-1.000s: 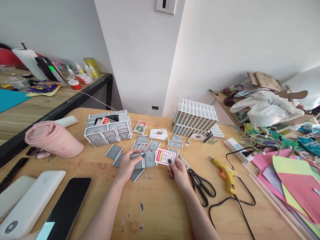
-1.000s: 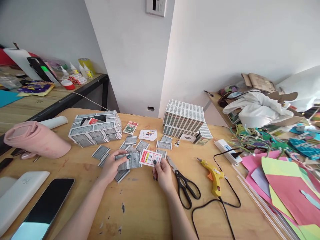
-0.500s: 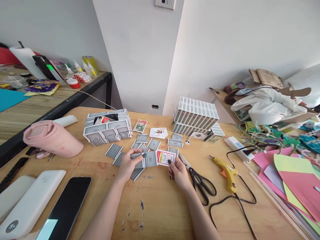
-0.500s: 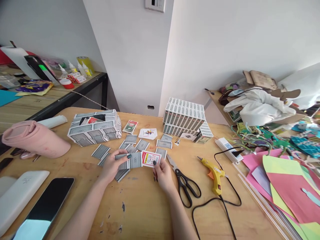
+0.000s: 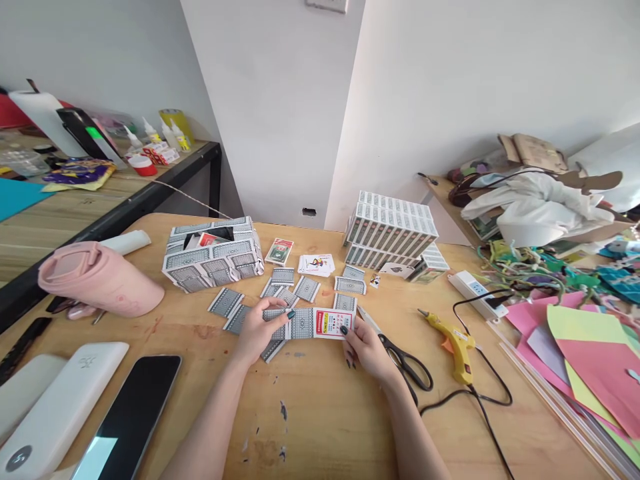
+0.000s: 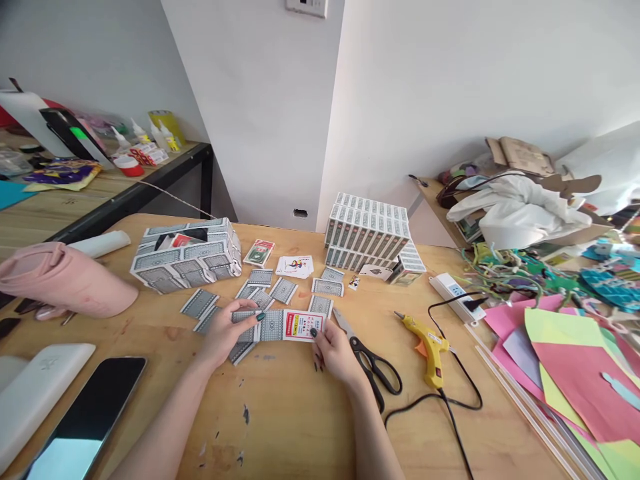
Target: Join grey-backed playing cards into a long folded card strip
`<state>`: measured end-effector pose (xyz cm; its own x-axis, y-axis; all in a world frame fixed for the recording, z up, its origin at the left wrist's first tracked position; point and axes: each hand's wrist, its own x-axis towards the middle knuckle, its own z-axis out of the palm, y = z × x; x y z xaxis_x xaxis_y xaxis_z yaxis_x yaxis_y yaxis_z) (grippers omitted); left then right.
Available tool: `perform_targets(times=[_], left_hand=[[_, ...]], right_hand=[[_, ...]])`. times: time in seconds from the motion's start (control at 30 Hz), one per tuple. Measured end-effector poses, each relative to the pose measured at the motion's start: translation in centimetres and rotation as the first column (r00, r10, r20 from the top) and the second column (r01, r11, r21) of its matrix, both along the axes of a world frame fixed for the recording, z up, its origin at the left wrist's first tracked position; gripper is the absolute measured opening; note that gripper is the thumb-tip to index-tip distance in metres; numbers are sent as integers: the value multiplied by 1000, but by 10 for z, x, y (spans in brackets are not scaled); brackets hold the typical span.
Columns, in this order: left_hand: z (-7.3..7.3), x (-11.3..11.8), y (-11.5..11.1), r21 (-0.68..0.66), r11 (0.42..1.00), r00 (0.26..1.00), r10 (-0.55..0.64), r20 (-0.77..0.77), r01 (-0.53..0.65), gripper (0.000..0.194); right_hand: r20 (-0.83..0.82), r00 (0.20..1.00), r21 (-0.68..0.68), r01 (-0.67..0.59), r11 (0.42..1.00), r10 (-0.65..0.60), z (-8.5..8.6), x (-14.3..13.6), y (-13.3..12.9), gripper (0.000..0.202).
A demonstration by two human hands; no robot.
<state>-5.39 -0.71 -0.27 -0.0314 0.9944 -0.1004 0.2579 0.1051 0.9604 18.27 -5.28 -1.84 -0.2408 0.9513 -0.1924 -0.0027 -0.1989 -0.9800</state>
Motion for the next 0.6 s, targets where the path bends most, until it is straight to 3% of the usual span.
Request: perform_targets(times=[0.13,0.27,0.6], left_hand=[[-2,0,0,17,1000,1000,-12,-2,12,23],[-3,0,0,34,999,1000,-10,-17,10,23],[2,0,0,22,999,998,-40,-40,41,25]], right_hand=[[-33,999,-76,38,996,-41,2,-6,1,37],[-85,992,-57,91,994,-96,1,-14,1,35],[84,996,-26,-38,999,40,0,-7,3,44]])
